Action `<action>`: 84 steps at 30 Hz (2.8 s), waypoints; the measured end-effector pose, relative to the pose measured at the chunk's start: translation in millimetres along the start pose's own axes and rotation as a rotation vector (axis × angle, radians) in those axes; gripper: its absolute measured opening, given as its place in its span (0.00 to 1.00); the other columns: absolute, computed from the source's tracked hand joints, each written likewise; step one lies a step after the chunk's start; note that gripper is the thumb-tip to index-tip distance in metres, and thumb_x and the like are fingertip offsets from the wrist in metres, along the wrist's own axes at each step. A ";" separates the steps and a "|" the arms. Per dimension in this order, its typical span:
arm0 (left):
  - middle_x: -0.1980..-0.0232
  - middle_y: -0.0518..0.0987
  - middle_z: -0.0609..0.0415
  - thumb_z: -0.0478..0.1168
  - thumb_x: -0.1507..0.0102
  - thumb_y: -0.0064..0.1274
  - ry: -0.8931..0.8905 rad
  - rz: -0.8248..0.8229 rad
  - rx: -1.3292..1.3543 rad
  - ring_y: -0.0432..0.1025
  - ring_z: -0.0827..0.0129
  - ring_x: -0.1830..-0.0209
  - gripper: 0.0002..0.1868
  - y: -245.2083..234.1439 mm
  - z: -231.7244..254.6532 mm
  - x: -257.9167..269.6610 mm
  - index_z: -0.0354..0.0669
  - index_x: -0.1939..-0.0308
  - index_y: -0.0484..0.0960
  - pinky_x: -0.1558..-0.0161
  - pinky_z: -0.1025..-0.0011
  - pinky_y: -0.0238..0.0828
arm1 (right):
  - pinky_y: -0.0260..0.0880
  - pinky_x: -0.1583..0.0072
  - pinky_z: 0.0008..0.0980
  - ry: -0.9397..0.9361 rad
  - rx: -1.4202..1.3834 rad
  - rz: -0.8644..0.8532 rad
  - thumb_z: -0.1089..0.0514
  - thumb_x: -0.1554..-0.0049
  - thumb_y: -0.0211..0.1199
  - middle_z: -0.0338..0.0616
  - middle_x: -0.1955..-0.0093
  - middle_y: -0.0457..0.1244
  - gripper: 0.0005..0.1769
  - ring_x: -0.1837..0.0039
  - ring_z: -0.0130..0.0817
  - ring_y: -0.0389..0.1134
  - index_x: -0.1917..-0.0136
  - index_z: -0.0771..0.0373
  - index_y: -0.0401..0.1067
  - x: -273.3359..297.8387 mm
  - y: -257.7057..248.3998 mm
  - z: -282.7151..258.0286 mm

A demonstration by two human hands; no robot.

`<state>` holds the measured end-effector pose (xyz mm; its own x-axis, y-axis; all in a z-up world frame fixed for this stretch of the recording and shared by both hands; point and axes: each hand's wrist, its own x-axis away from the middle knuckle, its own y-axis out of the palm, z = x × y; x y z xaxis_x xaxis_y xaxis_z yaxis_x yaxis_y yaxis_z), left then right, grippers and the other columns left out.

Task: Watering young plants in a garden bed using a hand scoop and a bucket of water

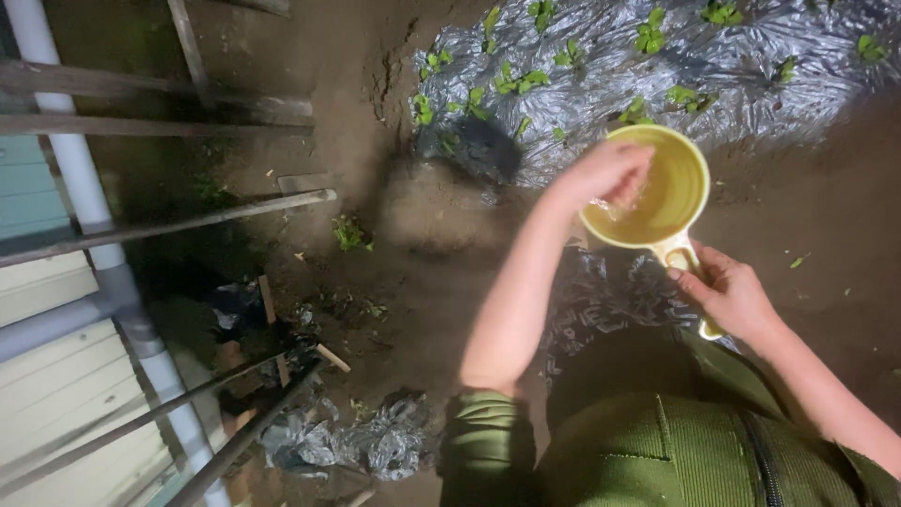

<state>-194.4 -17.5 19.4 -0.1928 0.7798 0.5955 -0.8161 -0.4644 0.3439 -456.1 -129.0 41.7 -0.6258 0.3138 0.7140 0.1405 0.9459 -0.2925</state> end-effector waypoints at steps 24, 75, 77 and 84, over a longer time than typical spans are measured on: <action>0.53 0.79 0.59 0.39 0.29 0.41 -0.290 0.919 -0.608 0.57 0.83 0.80 0.28 -183.1 6.7 95.8 0.51 0.23 0.61 0.76 0.83 0.65 | 0.70 0.58 0.33 -0.153 -0.173 0.191 0.63 0.35 0.60 0.48 0.57 0.63 0.33 0.63 0.36 0.66 0.18 0.69 0.62 14.5 -42.4 34.2; 0.56 0.80 0.59 0.33 0.32 0.45 -0.055 1.093 -0.409 0.65 0.80 0.76 0.30 -146.4 -48.0 78.1 0.51 0.24 0.62 0.74 0.84 0.69 | 0.71 0.54 0.32 -0.128 -0.102 0.128 0.61 0.35 0.61 0.45 0.54 0.66 0.29 0.59 0.33 0.68 0.22 0.67 0.65 23.7 -23.2 19.4; 0.66 0.75 0.63 0.32 0.31 0.43 0.082 1.026 -0.409 0.62 0.81 0.80 0.25 -79.5 2.6 93.6 0.49 0.29 0.67 0.79 0.83 0.62 | 0.71 0.52 0.31 -0.141 -0.075 0.120 0.60 0.36 0.61 0.44 0.51 0.67 0.27 0.57 0.32 0.68 0.25 0.67 0.66 20.5 -20.0 21.6; 0.47 0.83 0.46 0.35 0.32 0.47 0.535 0.545 -0.667 0.78 0.72 0.66 0.16 79.9 -40.5 -15.0 0.39 0.40 0.77 0.60 0.77 0.82 | 0.54 0.66 0.28 -0.237 0.130 0.084 0.57 0.40 0.64 0.39 0.66 0.62 0.30 0.69 0.26 0.51 0.26 0.68 0.68 18.9 -5.4 4.9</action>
<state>-278.8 -49.4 8.5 -0.7152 0.6931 0.0905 -0.6501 -0.6120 -0.4504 -472.5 -128.6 53.6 -0.7802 0.3480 0.5197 0.1096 0.8942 -0.4341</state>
